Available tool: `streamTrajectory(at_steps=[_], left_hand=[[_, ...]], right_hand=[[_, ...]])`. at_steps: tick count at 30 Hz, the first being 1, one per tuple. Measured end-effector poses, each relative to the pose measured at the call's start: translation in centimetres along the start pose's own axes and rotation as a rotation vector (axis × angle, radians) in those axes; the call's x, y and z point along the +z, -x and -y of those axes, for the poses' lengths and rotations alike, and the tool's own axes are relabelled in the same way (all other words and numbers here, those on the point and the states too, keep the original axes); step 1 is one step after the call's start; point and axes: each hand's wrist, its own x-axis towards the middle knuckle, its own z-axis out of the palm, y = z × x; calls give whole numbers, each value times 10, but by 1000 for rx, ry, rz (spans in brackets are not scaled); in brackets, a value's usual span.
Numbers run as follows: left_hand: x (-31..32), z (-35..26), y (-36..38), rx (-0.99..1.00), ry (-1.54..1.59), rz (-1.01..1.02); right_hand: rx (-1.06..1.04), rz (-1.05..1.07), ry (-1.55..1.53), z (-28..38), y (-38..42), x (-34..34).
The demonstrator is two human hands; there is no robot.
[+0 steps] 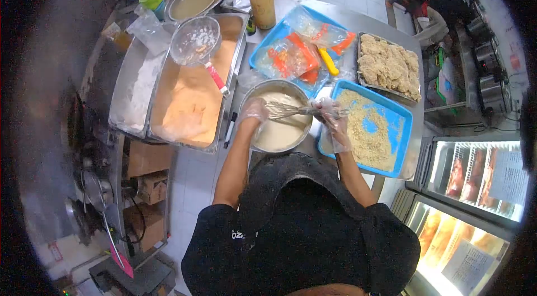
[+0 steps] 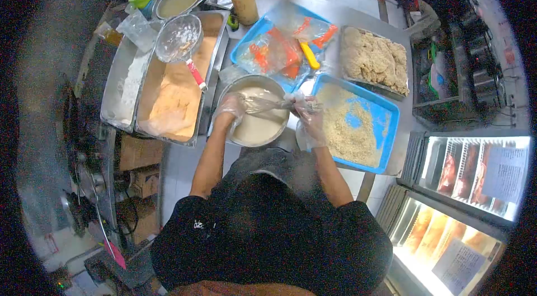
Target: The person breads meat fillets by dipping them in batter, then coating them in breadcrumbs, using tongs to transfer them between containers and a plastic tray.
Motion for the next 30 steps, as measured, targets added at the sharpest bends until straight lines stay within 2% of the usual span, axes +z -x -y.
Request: streamTrajectory(at_steps=[2, 5, 8, 11, 17, 20, 23, 26, 30], left_hand=[[-24, -10, 14, -20, 117, -13], [-24, 2, 16, -45, 321, -16], [-24, 8, 22, -8, 585, -32], [-44, -9, 39, 4, 673, -54], [-25, 13, 32, 32, 800, -71], [-29, 9, 37, -76, 783, -5], [-23, 15, 36, -70, 823, -14], [-36, 12, 46, 34, 1012, 3], [-27, 28, 36, 100, 1034, -17]], right_hand=[[35, -28, -38, 7, 6, -3], [-9, 81, -54, 14, 13, -10], [-28, 80, -14, 58, 27, 27], [-35, 32, -45, 78, 32, 39], [14, -4, -101, 82, 35, 34], [-34, 26, -9, 85, 37, 38], [-11, -26, -2, 92, 38, 48], [-37, -25, 96, 97, 40, 50], [-55, -21, 109, 78, 34, 33]])
